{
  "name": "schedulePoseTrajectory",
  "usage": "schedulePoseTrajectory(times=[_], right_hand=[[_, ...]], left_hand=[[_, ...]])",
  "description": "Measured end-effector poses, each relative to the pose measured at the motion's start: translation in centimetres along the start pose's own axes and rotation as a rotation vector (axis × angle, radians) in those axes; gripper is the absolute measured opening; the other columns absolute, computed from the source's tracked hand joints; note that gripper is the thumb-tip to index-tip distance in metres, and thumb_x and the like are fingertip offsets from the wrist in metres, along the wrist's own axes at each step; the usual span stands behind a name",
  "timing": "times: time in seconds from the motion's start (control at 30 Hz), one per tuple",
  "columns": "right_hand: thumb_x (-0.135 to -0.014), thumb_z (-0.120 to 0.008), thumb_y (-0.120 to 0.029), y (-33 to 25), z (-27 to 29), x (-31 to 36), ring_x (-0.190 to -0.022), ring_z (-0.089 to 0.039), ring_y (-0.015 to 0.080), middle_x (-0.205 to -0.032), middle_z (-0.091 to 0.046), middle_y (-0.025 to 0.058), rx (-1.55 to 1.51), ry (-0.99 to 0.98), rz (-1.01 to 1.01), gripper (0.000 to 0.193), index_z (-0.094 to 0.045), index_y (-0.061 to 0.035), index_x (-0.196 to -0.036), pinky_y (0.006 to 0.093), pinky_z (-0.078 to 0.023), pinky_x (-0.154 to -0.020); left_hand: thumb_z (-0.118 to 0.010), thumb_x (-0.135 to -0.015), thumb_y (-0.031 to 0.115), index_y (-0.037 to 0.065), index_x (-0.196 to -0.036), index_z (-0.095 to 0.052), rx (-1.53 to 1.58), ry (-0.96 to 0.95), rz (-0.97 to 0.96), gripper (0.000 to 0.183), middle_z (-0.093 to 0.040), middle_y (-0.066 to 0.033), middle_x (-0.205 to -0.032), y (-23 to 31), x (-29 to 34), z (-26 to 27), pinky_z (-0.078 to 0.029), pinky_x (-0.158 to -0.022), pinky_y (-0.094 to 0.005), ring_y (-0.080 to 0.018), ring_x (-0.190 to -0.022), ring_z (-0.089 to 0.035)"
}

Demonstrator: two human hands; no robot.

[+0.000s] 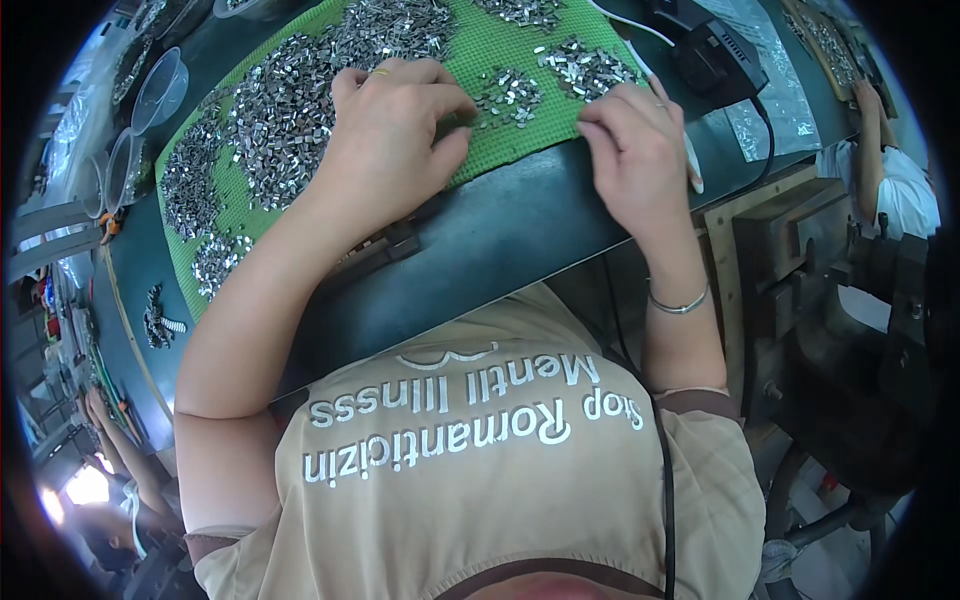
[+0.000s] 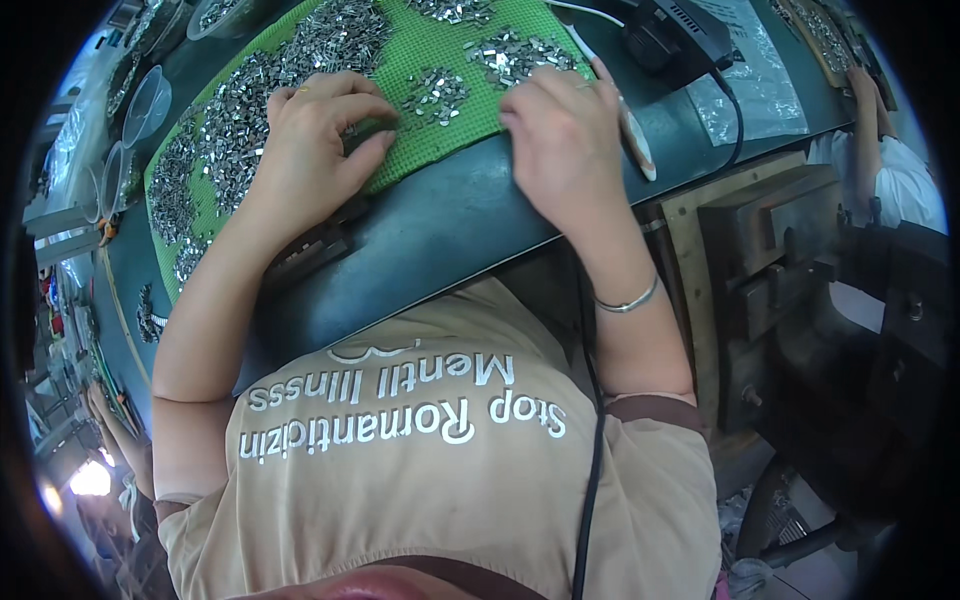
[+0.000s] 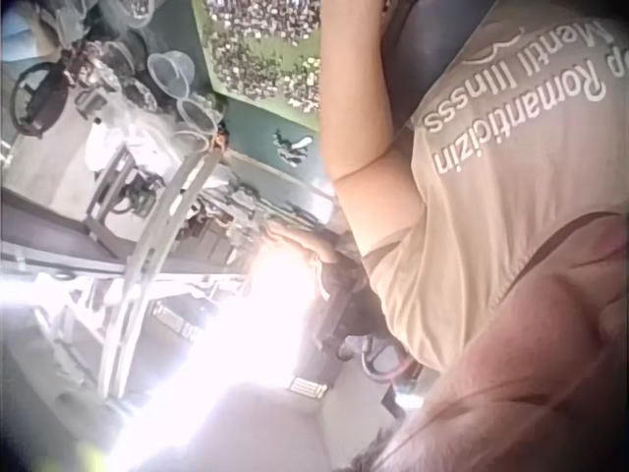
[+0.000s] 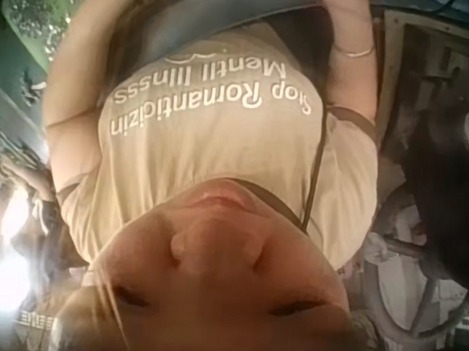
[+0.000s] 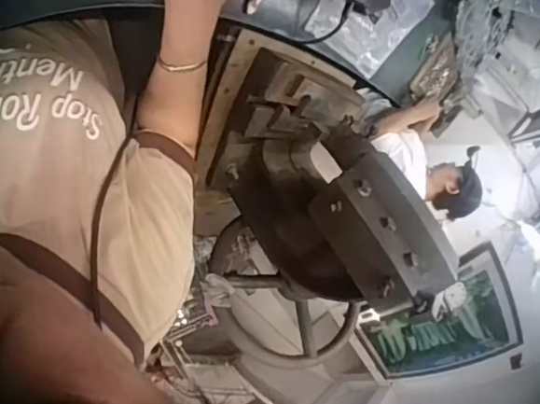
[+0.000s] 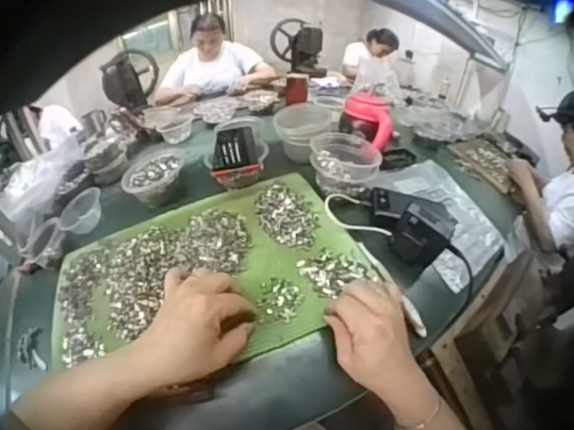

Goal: The person assembles metal link components into a fixture by hand, places the fixture into a manual press machine, and rotates the wheel to press the components together.

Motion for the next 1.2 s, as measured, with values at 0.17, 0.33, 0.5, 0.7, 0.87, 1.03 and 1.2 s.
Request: schedulePoseTrajectory(times=[0.17,0.33,0.5,0.7,0.87,1.03,1.2], right_hand=[[-0.074,-0.066,-0.003,-1.0,-1.8,-0.2,-0.077,-0.059,0.026,-0.077,-0.058,0.0055,-0.05,-0.005,-0.05,0.004,-0.065,-0.0071,-0.074,0.0392,-0.038,-0.073],[-0.075,-0.065,0.0,-0.6,-1.3,0.8,-0.078,-0.06,0.0259,-0.077,-0.058,0.0058,-0.187,0.007,-0.075,0.007,-0.068,-0.0048,-0.079,0.038,-0.038,-0.073],[-0.075,-0.063,0.002,-0.5,-1.1,0.8,-0.077,-0.06,0.0258,-0.076,-0.059,0.0057,-0.233,0.027,-0.07,0.009,-0.068,-0.0036,-0.08,0.0373,-0.038,-0.072],[-0.077,-0.063,0.007,-0.4,-1.1,0.4,-0.07,-0.061,0.0265,-0.08,-0.062,0.011,-0.217,-0.041,-0.1,0.01,-0.066,0.0028,-0.085,0.0336,-0.047,-0.066],[-0.079,-0.066,0.003,-0.4,-1.4,0.0,-0.064,-0.062,0.024,-0.076,-0.062,0.0117,-0.223,-0.063,-0.115,0.002,-0.067,0.0039,-0.081,0.031,-0.046,-0.059],[-0.079,-0.071,-0.004,-1.4,-2.0,0.0,-0.067,-0.061,0.0263,-0.074,-0.06,0.0093,-0.112,-0.014,-0.144,0.007,-0.066,-0.0002,-0.075,0.0355,-0.044,-0.064],[-0.079,-0.071,-0.007,-1.2,-2.0,0.5,-0.07,-0.058,0.0305,-0.075,-0.058,0.0086,-0.071,0.024,-0.144,0.007,-0.065,-0.0029,-0.077,0.0409,-0.041,-0.069]], left_hand=[[-0.069,-0.081,0.016,0.008,-0.088,-0.073,-0.085,0.03,-0.066,0.011,-0.065,-0.0041,-0.094,1.2,-0.5,-0.7,-0.037,-0.091,-0.0508,-0.0251,-0.101,-0.06],[-0.069,-0.081,0.012,0.009,-0.084,-0.071,-0.081,0.08,-0.045,0.005,-0.063,-0.0045,-0.094,1.1,-0.7,-1.4,-0.037,-0.088,-0.0494,-0.0261,-0.099,-0.059],[-0.07,-0.08,0.008,0.008,-0.087,-0.07,-0.081,0.04,-0.011,0.007,-0.062,-0.0054,-0.099,0.8,1.0,-0.3,-0.037,-0.088,-0.0478,-0.0265,-0.103,-0.057],[-0.069,-0.081,0.007,0.006,-0.088,-0.069,-0.121,0.012,0.036,0.007,-0.06,-0.0069,-0.104,0.6,2.2,-0.3,-0.037,-0.088,-0.0483,-0.0279,-0.107,-0.055],[-0.068,-0.081,0.008,0.007,-0.089,-0.069,-0.134,-0.037,0.09,0.007,-0.059,-0.0075,-0.105,0.4,2.1,-0.2,-0.037,-0.09,-0.0505,-0.0286,-0.11,-0.054],[-0.068,-0.078,0.011,0.007,-0.077,-0.07,-0.25,0.118,-0.079,0.005,-0.059,-0.007,-0.109,0.9,2.4,0.8,-0.036,-0.095,-0.0499,-0.026,-0.114,-0.051],[-0.065,-0.071,0.009,0.007,-0.077,-0.07,-0.244,0.118,-0.194,0.008,-0.059,-0.0072,-0.11,0.8,2.2,0.5,-0.039,-0.095,-0.0421,-0.0249,-0.116,-0.05]])
Point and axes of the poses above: each hand's wrist, its own x-axis away from the middle knuckle, its own z-axis out of the back of the hand, y = z × x, the point moved 3 cm from there along -x, towards the middle knuckle
